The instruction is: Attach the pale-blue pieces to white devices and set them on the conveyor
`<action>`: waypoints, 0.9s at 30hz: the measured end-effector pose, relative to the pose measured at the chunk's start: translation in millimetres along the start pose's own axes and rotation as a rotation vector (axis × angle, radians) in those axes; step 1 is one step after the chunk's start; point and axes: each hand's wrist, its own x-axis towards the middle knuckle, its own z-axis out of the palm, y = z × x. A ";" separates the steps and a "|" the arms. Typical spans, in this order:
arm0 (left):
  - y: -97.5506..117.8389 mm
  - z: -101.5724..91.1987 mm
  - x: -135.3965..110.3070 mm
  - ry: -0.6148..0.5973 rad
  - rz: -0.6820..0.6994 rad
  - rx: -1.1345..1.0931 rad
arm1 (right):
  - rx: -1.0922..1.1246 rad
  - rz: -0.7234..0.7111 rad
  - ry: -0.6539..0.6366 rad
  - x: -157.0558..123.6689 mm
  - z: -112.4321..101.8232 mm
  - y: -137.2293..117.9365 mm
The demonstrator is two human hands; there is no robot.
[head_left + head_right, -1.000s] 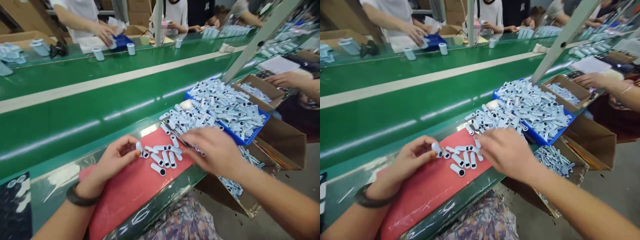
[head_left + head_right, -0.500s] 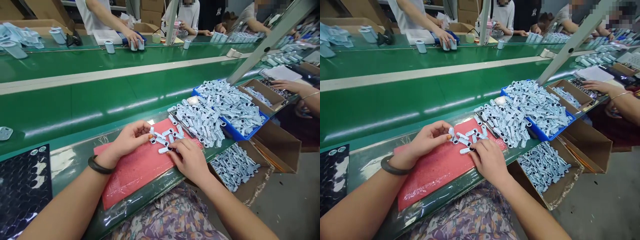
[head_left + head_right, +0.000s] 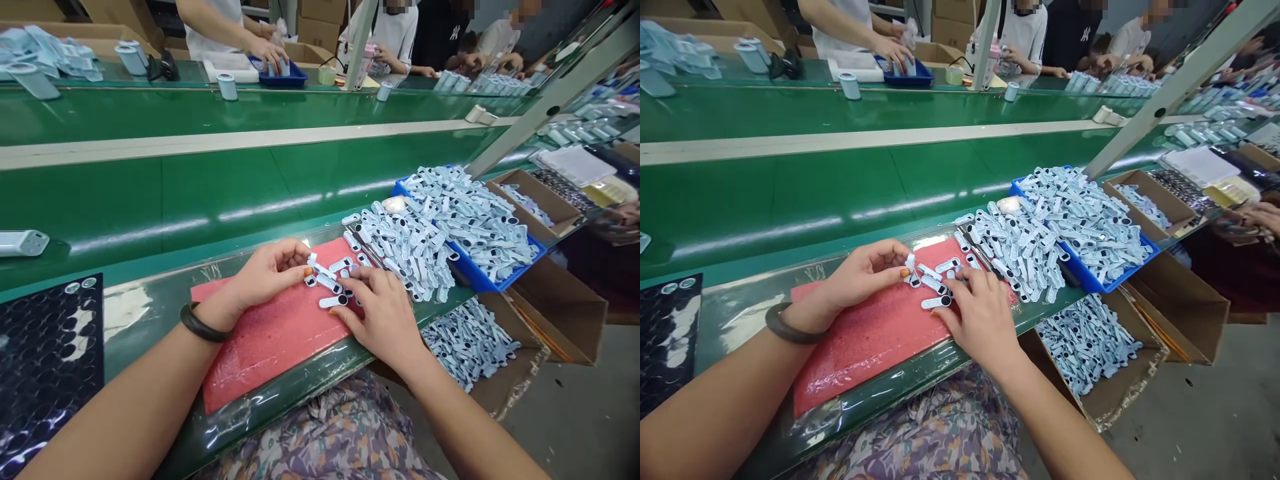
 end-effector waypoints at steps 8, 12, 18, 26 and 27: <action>2.5 -4.4 0.4 0.201 0.049 -0.024 | 0.273 0.027 0.069 16.9 0.1 3.8; 2.1 -5.8 1.7 0.187 0.032 0.004 | 0.710 0.302 0.198 14.5 -8.2 29.8; -1.0 -5.3 0.7 0.131 -0.004 0.184 | 0.923 0.503 0.279 7.4 -21.1 47.3; 4.2 1.8 1.1 0.066 0.219 0.547 | 0.721 0.453 0.259 -4.2 -20.1 42.5; 4.0 1.9 1.4 0.059 0.247 0.573 | 0.677 0.452 0.268 -5.1 -20.5 42.8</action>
